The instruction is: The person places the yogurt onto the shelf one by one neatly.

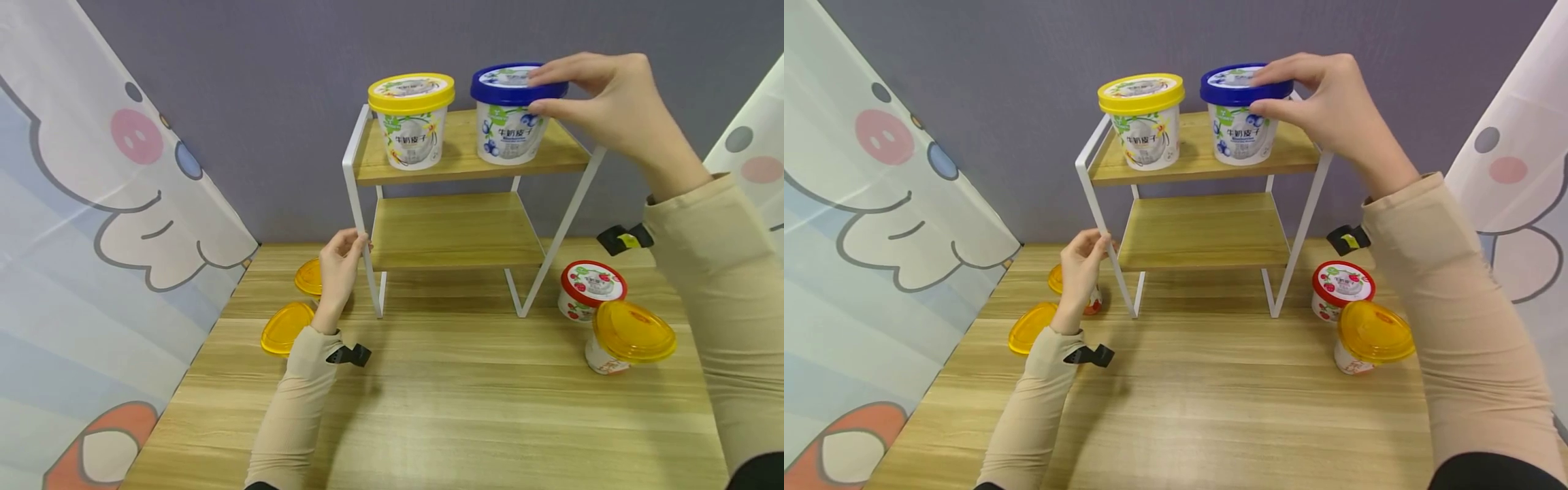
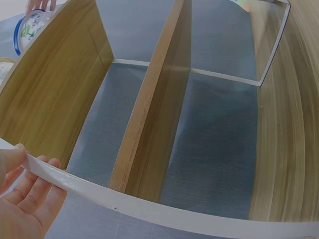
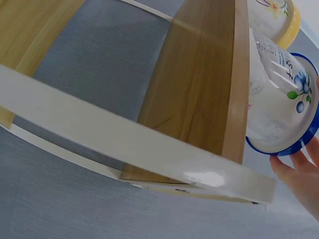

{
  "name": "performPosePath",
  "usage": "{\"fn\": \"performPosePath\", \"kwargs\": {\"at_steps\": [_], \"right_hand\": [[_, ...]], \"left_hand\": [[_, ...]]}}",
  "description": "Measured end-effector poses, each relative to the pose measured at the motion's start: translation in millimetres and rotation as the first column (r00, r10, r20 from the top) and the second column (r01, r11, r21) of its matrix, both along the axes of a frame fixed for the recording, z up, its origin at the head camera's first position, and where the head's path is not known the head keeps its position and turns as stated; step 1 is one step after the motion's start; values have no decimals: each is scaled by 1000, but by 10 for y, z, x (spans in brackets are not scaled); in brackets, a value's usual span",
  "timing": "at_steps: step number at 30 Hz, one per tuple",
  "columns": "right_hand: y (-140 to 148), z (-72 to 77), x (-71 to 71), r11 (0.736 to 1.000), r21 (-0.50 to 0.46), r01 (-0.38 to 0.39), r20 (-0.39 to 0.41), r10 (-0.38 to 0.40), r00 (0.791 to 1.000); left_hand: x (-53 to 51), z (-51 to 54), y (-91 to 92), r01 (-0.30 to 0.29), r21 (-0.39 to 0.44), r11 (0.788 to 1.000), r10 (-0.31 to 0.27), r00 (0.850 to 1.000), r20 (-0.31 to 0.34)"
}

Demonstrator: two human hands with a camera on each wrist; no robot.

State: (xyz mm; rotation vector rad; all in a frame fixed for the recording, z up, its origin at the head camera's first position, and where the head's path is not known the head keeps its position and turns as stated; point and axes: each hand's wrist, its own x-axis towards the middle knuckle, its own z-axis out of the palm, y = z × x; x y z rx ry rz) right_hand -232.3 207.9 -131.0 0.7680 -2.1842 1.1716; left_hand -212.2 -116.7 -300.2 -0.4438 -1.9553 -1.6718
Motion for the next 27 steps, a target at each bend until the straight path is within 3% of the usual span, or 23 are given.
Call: {"fn": "performPosePath", "kwargs": {"at_steps": [5, 14, 20, 27], "right_hand": [[37, 1, -39, 996, -73, -51, 24, 53, 998], [39, -5, -48, 996, -73, -54, 23, 56, 998], [37, -12, 39, 997, -75, 26, 12, -25, 1000], [60, -64, 196, 992, -5, 127, -103, -126, 987]], "left_hand": [[-6, -1, 0, 9, -1, 1000, -9, 1000, 0], [-13, -8, -5, 4, 6, 1000, -4, 1000, 13], [-11, -11, -5, -2, 2, 1000, 2, 1000, 13], [-15, -10, -15, 10, -1, 1000, -10, 1000, 7]]}}
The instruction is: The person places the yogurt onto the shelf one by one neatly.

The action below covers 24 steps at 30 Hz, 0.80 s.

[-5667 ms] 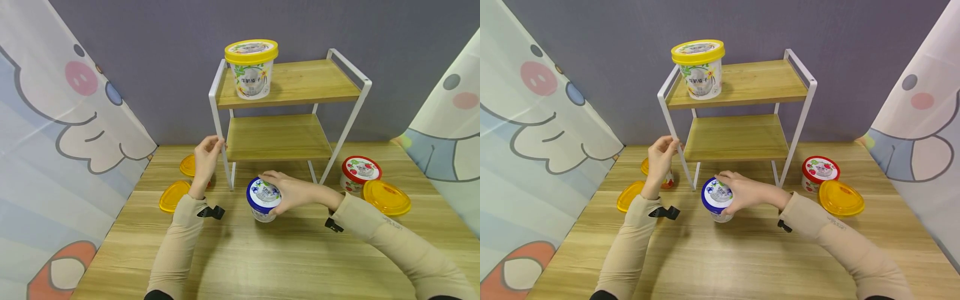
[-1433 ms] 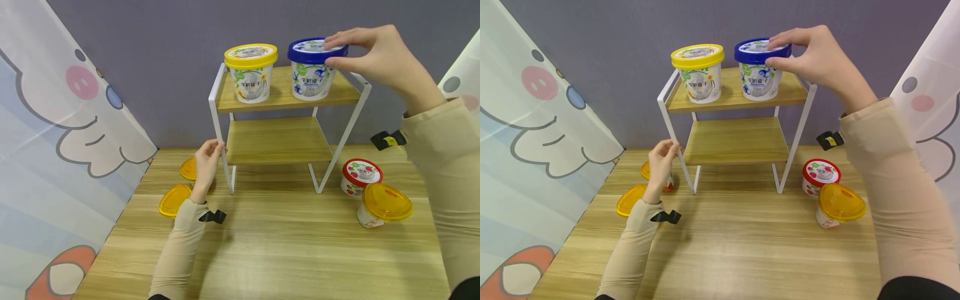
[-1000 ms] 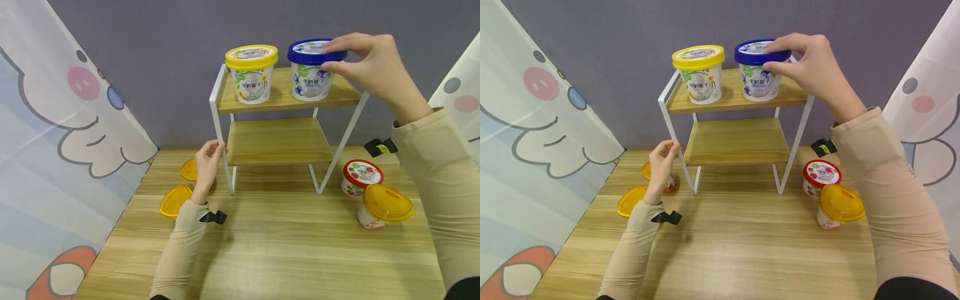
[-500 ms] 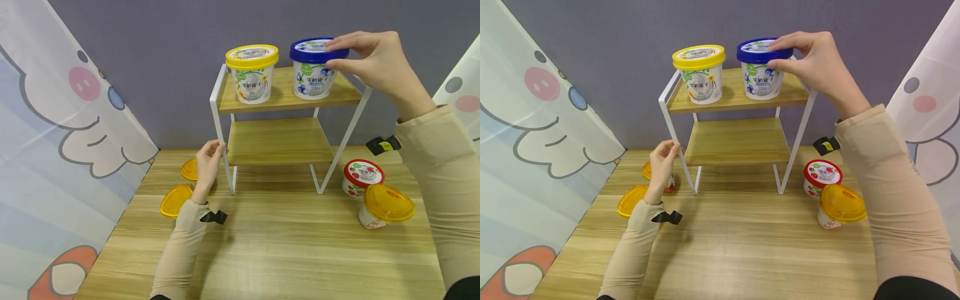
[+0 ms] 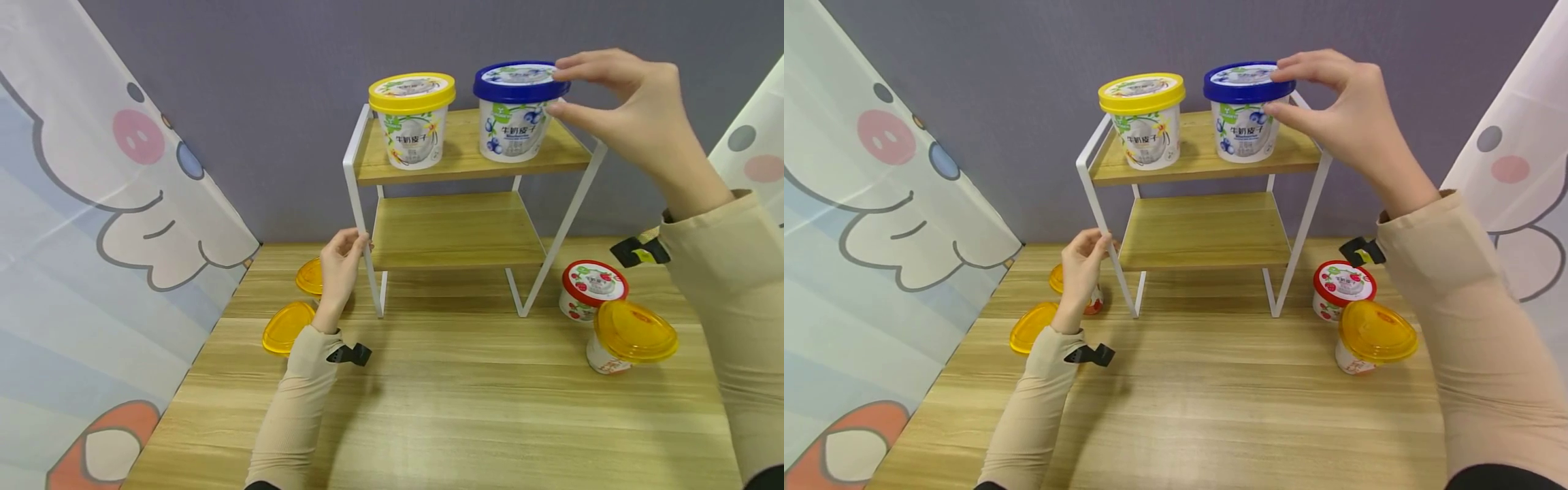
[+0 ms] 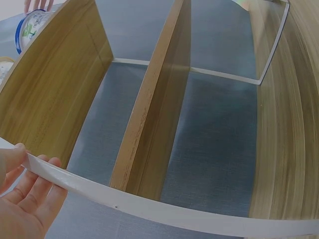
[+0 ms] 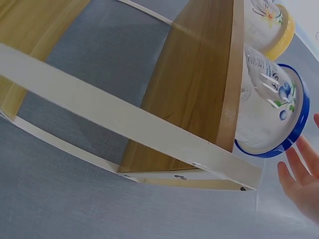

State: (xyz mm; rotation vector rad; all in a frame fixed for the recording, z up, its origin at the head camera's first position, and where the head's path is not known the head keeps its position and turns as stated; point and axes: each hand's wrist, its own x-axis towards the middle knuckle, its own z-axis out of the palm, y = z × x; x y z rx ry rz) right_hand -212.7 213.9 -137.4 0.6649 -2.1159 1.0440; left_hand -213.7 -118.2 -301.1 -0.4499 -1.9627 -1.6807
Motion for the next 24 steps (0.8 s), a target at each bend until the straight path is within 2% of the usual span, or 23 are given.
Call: {"fn": "performPosePath", "kwargs": {"at_steps": [5, 11, 20, 24], "right_hand": [[37, -61, 106, 1000, 11, 6, -58, -6, 998], [64, -160, 246, 999, 47, -23, -151, 30, 988], [110, -378, 486, 981, 195, -7, -157, 38, 987], [147, -509, 555, 969, 243, -48, -156, 88, 984]], "left_hand": [[-6, -12, -1, 4, 0, 1000, -4, 1000, -11], [-8, -9, 4, -4, 2, 1000, 4, 1000, -18], [-18, -10, 1, -8, 11, 1000, 8, 1000, -10], [-13, -11, 1, -1, 21, 1000, 1, 1000, -3]]}}
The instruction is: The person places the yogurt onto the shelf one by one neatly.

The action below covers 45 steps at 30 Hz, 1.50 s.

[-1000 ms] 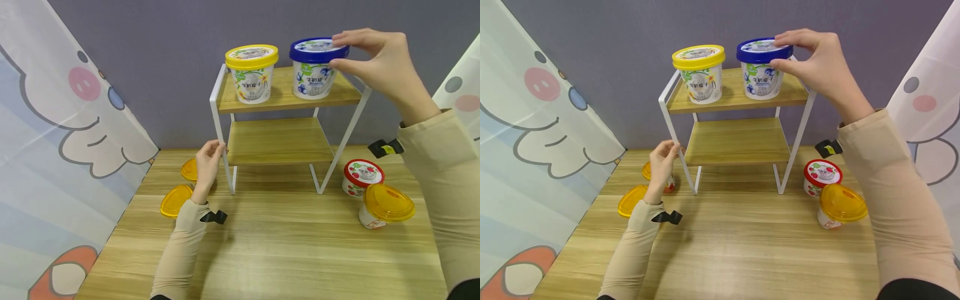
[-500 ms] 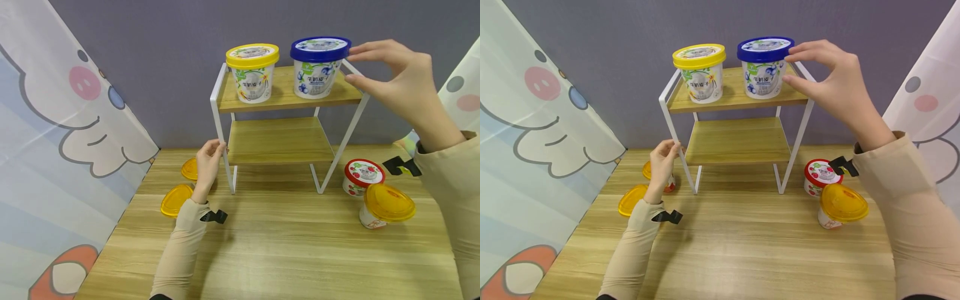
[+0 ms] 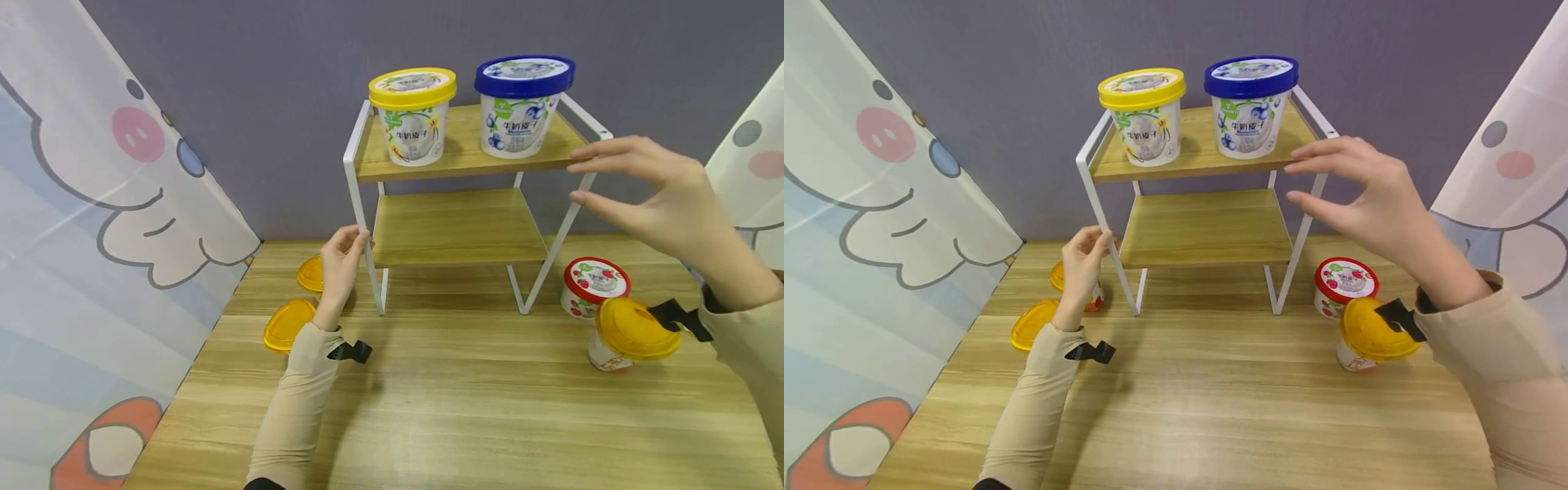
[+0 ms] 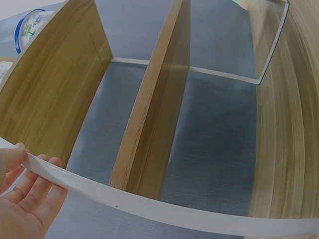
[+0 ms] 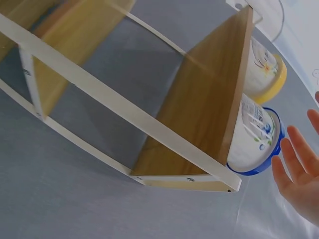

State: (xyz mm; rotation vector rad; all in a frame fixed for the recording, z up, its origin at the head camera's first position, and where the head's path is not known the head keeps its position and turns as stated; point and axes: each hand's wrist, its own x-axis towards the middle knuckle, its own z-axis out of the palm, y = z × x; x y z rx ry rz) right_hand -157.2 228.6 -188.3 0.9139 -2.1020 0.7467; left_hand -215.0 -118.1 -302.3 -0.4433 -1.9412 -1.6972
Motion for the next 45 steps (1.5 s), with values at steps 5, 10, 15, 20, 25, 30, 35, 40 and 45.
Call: {"fn": "performPosePath", "kwargs": {"at_steps": [5, 10, 15, 20, 25, 30, 35, 40, 45], "right_hand": [[22, -201, 29, 993, 19, -113, -40, 114, 993], [48, -416, 65, 987, 37, -157, -31, 158, 987], [147, -587, 115, 986, 90, -143, 70, 137, 988], [242, -740, 158, 987, 137, -86, 116, 70, 991], [309, -868, 205, 987, 158, -16, 123, -4, 992], [378, -979, 264, 984, 173, 48, 166, -77, 983], [478, -1111, 298, 976, 201, 84, 199, -125, 972], [606, -1231, 328, 967, 230, 114, 235, -169, 957], [745, -1361, 349, 942, 288, 174, 294, -260, 920]], "left_hand": [[-1, 5, -1, -6, -4, 1000, 6, 1000, 12], [-2, 6, -2, -8, 2, 1000, 8, 1000, 24], [0, 4, 1, -12, -4, 1000, 12, 1000, 14], [6, 8, 4, -23, -19, 1000, 23, 1000, -3], [13, 15, 7, -10, -23, 1000, 10, 1000, -5], [18, 17, 5, -2, -18, 1000, 2, 1000, 7], [17, 20, 3, 7, -6, 1000, -7, 1000, 10], [15, 21, 1, 7, -11, 1000, -7, 1000, 8], [19, 13, 2, 10, -8, 1000, -10, 1000, 13]]}}
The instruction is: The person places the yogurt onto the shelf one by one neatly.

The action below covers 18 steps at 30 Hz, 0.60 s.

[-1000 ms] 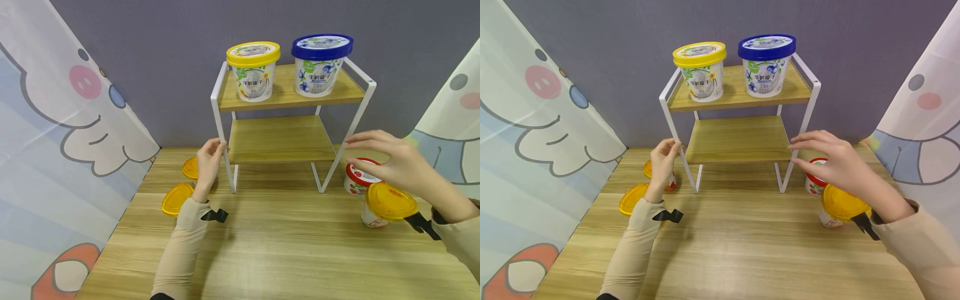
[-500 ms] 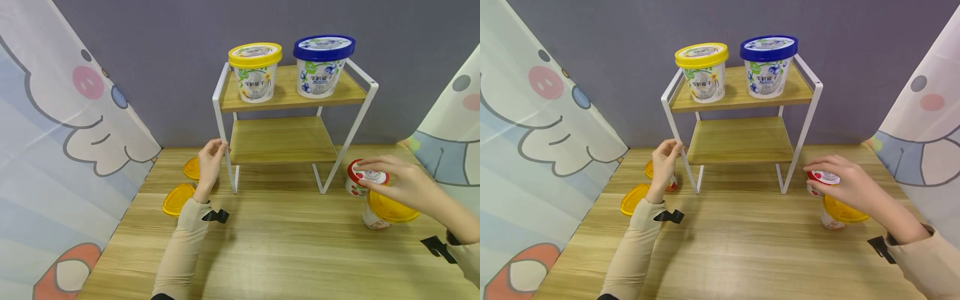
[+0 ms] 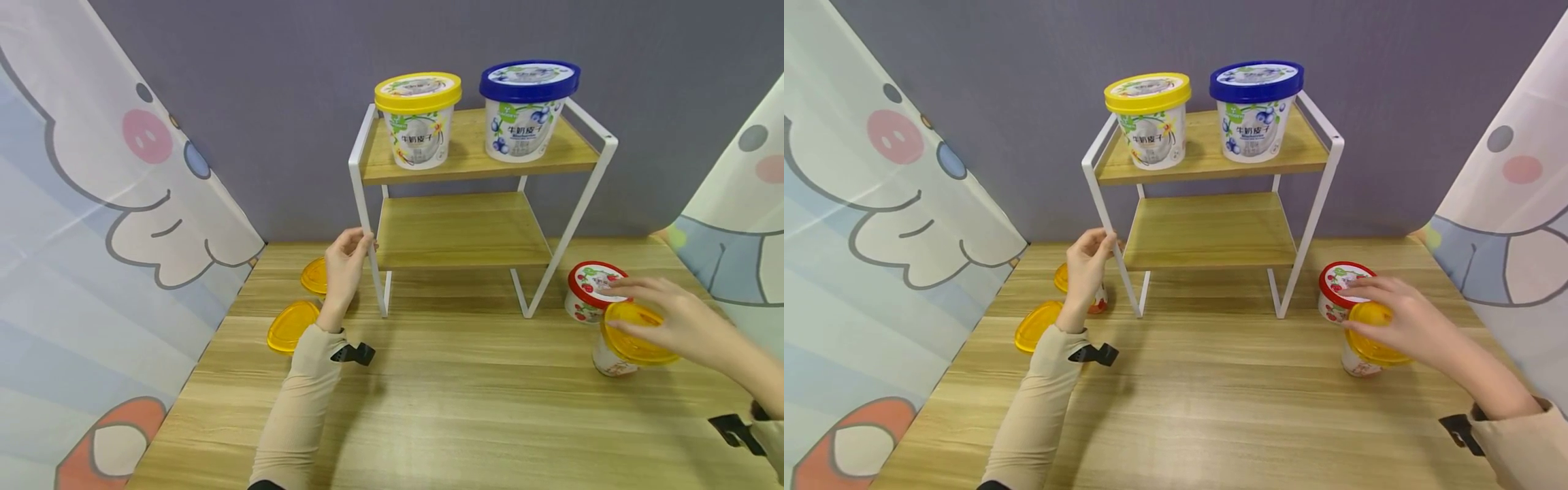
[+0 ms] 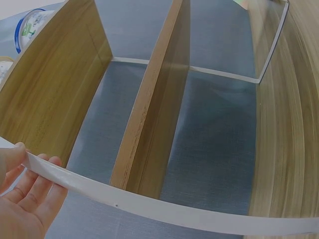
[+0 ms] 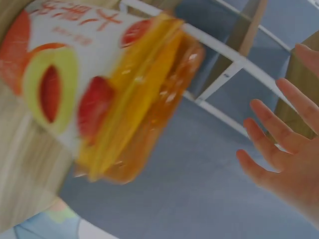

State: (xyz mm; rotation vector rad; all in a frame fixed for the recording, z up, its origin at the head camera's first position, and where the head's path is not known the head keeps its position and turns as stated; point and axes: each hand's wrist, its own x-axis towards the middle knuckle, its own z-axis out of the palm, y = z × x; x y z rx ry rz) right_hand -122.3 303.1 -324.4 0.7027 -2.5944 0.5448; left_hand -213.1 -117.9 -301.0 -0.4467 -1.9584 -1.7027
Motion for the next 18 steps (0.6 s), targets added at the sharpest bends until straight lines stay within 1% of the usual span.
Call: {"fn": "performPosePath", "kwargs": {"at_steps": [3, 8, 13, 18], "right_hand": [[77, -53, 8, 998, 10, 58, 68, -59, 996], [220, -124, 18, 994, 0, 110, 135, -109, 985], [346, -200, 12, 991, 13, 130, 225, -129, 966], [431, -301, 12, 991, 35, 130, 305, -135, 943]], "left_hand": [[-4, 0, -3, 2, 2, 1000, -2, 1000, -4], [-4, -3, -1, -2, 2, 1000, 2, 1000, -17], [-13, -4, 1, -13, 3, 1000, 13, 1000, -24], [-3, -10, 3, -14, -7, 1000, 14, 1000, -7]]}}
